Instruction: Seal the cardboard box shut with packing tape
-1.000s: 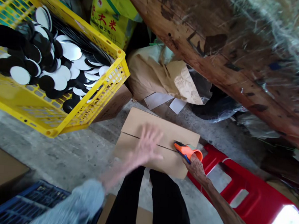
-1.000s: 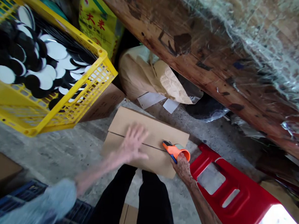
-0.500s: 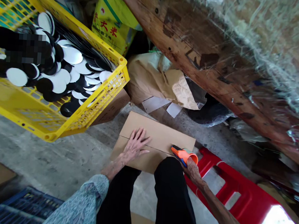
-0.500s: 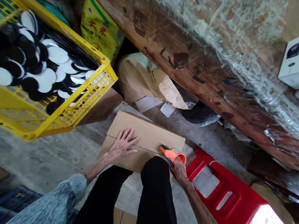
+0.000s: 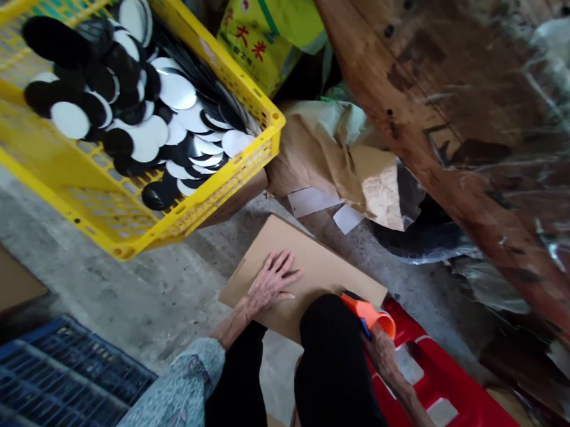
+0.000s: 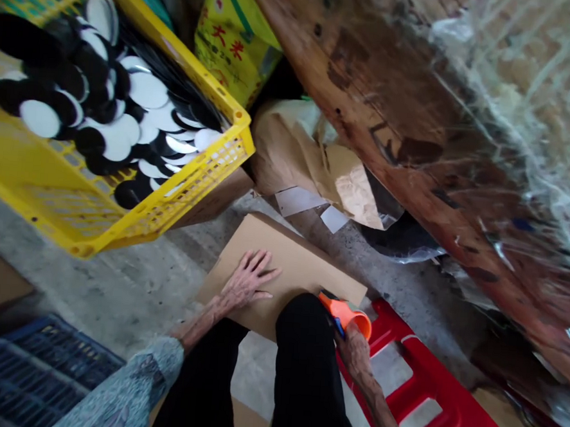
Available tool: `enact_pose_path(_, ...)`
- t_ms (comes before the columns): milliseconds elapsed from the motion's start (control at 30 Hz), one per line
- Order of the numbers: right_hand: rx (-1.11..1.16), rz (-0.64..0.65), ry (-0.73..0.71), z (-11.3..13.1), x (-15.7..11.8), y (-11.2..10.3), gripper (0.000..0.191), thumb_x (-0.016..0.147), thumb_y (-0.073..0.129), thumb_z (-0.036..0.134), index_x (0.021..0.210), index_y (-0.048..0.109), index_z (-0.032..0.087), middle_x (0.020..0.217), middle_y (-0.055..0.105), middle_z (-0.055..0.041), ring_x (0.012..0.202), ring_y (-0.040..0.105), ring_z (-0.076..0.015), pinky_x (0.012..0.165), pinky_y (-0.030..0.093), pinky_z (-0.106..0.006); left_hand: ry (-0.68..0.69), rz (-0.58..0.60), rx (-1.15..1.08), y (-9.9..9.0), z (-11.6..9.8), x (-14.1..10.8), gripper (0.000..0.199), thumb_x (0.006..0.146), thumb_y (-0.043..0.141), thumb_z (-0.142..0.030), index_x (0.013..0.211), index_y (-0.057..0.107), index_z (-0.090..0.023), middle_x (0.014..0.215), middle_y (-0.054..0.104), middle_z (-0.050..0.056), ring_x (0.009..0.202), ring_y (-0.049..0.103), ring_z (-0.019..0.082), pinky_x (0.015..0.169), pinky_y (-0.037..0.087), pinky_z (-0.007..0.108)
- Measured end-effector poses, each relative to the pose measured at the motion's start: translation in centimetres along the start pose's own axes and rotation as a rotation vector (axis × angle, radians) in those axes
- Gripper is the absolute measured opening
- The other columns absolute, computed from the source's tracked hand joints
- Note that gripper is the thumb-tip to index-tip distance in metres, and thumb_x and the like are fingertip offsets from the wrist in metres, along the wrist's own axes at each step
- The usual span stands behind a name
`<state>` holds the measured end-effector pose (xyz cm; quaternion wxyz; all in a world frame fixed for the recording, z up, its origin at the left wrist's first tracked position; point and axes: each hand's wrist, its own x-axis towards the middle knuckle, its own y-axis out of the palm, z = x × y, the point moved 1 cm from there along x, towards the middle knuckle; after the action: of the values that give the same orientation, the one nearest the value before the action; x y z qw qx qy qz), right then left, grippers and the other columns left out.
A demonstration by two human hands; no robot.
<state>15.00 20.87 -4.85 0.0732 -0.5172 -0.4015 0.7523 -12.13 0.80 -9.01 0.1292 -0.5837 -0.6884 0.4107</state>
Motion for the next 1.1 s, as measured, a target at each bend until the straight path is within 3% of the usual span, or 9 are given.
enact_pose_path(167,-0.065,-0.043,-0.070,3.9,0.2,-6.3,0.031,0.082,0.043,0.051,0.078,0.052,0.022,0.065,0.059,-0.0101,0.063,0.061,-0.0281,0.062,0.046,-0.040,-0.289,-0.176,-0.279,-3.2,-1.8,-1.4,0.053,0.080,0.062,-0.034,0.131,0.053,-0.019,0.146,0.039,0.017,0.140,0.026,0.036,0.112,0.018,0.060)
enact_pose_path(233,0.001,0.035,-0.189,6.9,-0.2,-8.5,0.031,0.081,0.049,0.052,0.088,0.053,0.022,0.073,0.063,-0.0092,0.065,0.062,-0.0256,0.064,0.046,-0.037,-0.413,-0.226,-0.457,-4.9,-2.0,-1.8,0.049,0.086,0.051,-0.034,0.131,0.053,-0.016,0.137,0.048,0.018,0.130,0.041,0.035,0.107,0.030,0.057)
enact_pose_path(333,0.097,0.175,-0.339,11.4,-1.1,-10.4,0.031,0.081,0.054,0.048,0.097,0.054,0.021,0.074,0.064,-0.0061,0.065,0.061,-0.0230,0.066,0.047,-0.035,-0.476,-0.188,-0.771,-7.0,-2.1,-1.6,0.047,0.095,0.032,-0.042,0.126,0.058,-0.018,0.127,0.060,0.013,0.117,0.056,0.028,0.098,0.045,0.045)
enact_pose_path(467,0.093,0.364,-0.407,15.7,-1.8,-11.1,0.024,0.080,0.056,0.042,0.089,0.057,0.019,0.068,0.059,-0.0004,0.059,0.055,-0.0165,0.059,0.043,-0.029,-0.464,-0.045,-1.153,-8.2,-3.1,-1.1,0.065,0.094,0.018,-0.058,0.112,0.069,-0.023,0.124,0.065,0.007,0.117,0.057,0.026,0.094,0.047,0.040)
enact_pose_path(600,0.092,0.513,-0.467,18.0,-1.9,-11.4,0.015,0.078,0.055,0.034,0.082,0.056,0.020,0.063,0.052,0.0038,0.054,0.044,-0.0100,0.053,0.035,-0.023,-0.452,0.054,-1.499,-7.8,-4.2,-1.7,0.054,0.080,0.054,-0.064,0.096,0.073,-0.017,0.101,0.073,0.009,0.095,0.065,0.023,0.082,0.049,0.031)
enact_pose_path(667,0.085,0.563,-0.437,18.5,-1.8,-11.4,0.016,0.078,0.056,0.035,0.081,0.056,0.019,0.062,0.050,0.0044,0.054,0.041,-0.0096,0.052,0.033,-0.022,-0.472,0.038,-1.582,-7.5,-4.2,-2.4,0.052,0.075,0.062,-0.063,0.089,0.072,-0.014,0.092,0.073,0.008,0.087,0.065,0.020,0.078,0.048,0.029)
enact_pose_path(767,0.141,0.626,-0.414,18.9,-1.7,-11.2,0.020,0.078,0.058,0.038,0.082,0.057,0.018,0.066,0.050,0.0035,0.057,0.041,-0.0101,0.053,0.033,-0.022,-0.493,0.019,-1.743,-7.3,-3.8,-3.7,0.064,0.081,0.044,-0.071,0.088,0.072,-0.014,0.092,0.071,0.010,0.088,0.064,0.020,0.080,0.047,0.029)
enact_pose_path(933,0.203,0.676,-0.372,19.5,-1.6,-10.5,0.021,0.078,0.061,0.037,0.083,0.057,0.017,0.065,0.048,0.0047,0.057,0.039,-0.0096,0.053,0.032,-0.021,-0.529,-0.025,-1.819,-7.6,-2.9,-5.0,0.032,0.072,0.074,-0.046,0.082,0.071,-0.016,0.083,0.068,0.003,0.080,0.059,0.014,0.075,0.042,0.022)
enact_pose_path(1100,0.219,0.725,-0.382,20.4,-1.2,-9.8,0.026,0.079,0.063,0.041,0.088,0.059,0.017,0.070,0.049,0.0039,0.061,0.040,-0.0101,0.056,0.033,-0.021,-0.601,-0.097,-1.834,-7.1,-2.6,-5.3,0.035,0.076,0.068,-0.050,0.078,0.069,-0.014,0.078,0.065,0.003,0.071,0.056,0.011,0.065,0.040,0.021)
